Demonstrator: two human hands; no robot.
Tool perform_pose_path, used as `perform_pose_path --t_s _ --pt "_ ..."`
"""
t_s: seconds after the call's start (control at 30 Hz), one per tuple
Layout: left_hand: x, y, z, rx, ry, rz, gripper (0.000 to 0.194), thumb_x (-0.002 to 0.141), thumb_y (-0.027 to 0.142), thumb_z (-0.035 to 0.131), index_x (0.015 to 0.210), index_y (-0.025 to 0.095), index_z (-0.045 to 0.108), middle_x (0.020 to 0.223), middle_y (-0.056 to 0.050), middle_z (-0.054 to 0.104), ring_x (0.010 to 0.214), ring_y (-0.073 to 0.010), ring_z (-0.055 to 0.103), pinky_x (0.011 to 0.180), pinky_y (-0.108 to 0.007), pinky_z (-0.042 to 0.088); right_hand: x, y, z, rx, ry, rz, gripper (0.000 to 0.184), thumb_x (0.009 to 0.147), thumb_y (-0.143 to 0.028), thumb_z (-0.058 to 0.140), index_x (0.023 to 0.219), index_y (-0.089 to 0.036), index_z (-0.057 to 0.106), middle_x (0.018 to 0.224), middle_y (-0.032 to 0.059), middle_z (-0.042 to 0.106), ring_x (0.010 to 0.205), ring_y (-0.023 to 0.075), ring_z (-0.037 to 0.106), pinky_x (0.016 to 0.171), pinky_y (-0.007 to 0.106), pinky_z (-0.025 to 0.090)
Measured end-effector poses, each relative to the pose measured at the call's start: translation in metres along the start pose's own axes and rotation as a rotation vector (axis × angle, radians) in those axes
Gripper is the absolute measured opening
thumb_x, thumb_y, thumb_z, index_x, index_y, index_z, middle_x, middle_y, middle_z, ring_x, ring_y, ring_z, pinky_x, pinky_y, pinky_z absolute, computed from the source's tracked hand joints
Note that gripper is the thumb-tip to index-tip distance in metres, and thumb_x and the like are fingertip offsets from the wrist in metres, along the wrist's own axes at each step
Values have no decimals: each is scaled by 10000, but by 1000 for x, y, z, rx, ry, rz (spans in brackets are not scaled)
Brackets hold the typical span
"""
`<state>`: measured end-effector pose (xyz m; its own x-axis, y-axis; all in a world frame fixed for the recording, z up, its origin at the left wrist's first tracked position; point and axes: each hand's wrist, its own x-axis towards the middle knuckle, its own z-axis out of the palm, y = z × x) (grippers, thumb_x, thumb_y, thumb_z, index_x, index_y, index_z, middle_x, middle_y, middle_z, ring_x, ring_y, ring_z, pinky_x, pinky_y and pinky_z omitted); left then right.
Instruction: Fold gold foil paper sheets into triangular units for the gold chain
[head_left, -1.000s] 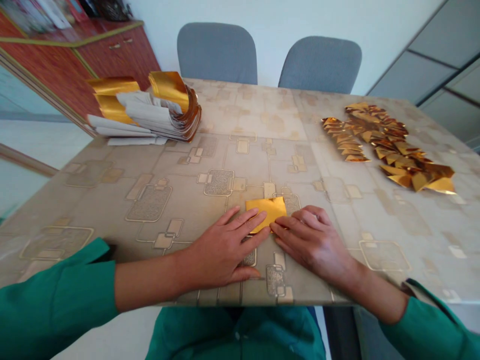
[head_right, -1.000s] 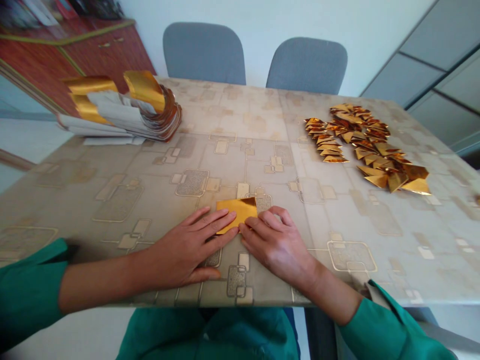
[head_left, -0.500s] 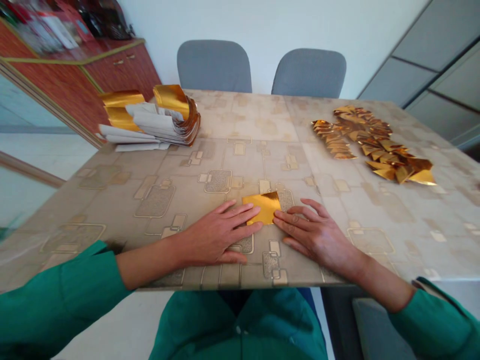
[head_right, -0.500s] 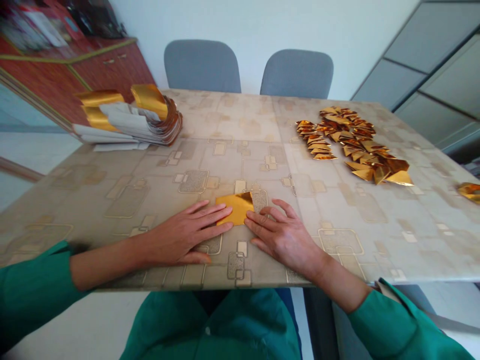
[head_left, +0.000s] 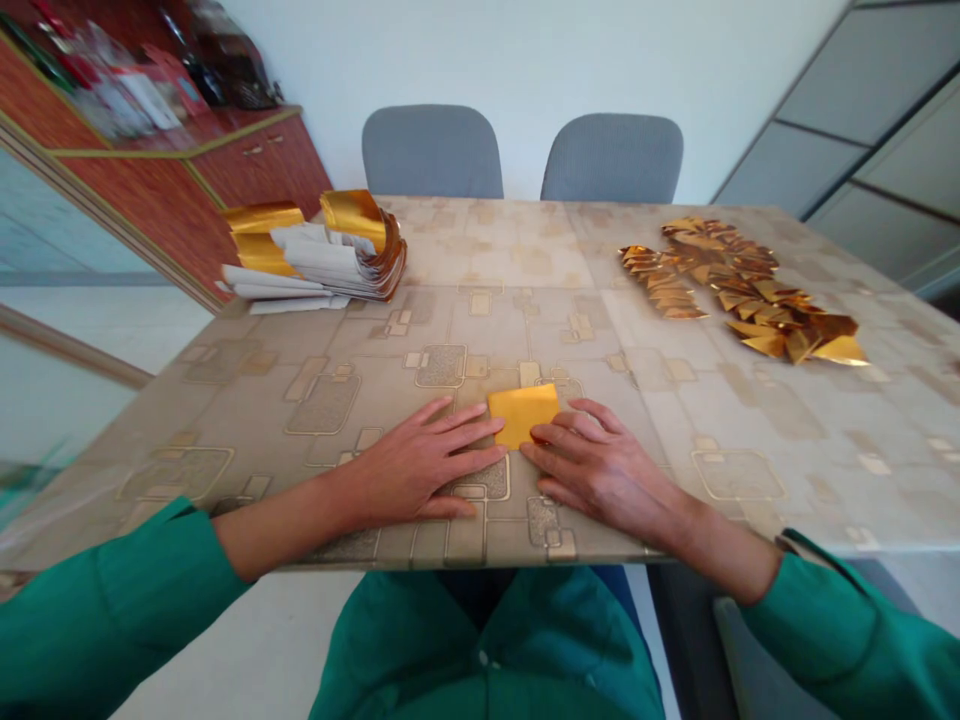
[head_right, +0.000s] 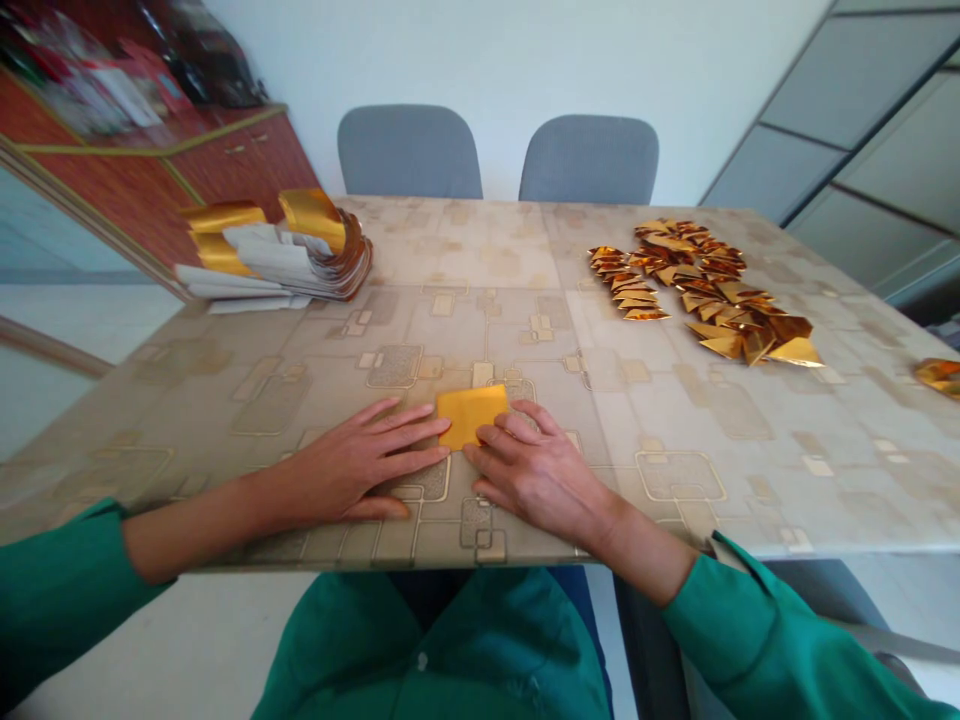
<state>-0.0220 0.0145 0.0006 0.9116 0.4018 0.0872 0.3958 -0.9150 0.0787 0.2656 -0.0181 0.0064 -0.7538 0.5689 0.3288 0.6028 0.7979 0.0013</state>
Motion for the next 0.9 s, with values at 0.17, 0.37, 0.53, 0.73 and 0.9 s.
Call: perform_pose_path --t_s 0.17,0.37,0.53,0.73,0.9 --pt "-1 -1 0 1 -18 2 625 912 583 613 1427 246 499 1552 -99 433 1464 -302 346 1213 -512 208 -15 9 -8 -19 12 41 232 1016 -301 507 1118 -197 687 1062 41 737 1071 219 571 1088 434 330" --pt "11 -4 -1 -17 54 66 450 956 495 592 1305 211 586 1471 -121 517 1409 -305 412 1180 -520 274 -24 19 -22 -28 50 84 194 1000 -253 532 985 -201 719 981 39 743 974 206 580 999 407 392" --pt "34 3 -1 -72 163 51 174 987 278 550 998 147 665 1216 -131 637 1160 -247 574 1042 -415 450 7 20 -14 160 -58 71 233 935 -347 628 1088 -175 666 1087 83 685 1041 225 562 884 372 445" --pt "49 11 3 -108 192 -140 170 909 302 646 933 145 586 1006 -92 641 922 -222 580 823 -349 510 31 29 0 179 -144 -18 126 953 -260 553 968 -167 638 926 62 641 869 180 548 801 330 427" --pt "51 13 8 -9 255 -125 106 930 237 580 899 136 592 951 -93 653 877 -217 588 800 -336 517 28 32 0 217 -143 -23 158 944 -323 580 950 -169 618 954 73 644 911 201 559 821 350 433"
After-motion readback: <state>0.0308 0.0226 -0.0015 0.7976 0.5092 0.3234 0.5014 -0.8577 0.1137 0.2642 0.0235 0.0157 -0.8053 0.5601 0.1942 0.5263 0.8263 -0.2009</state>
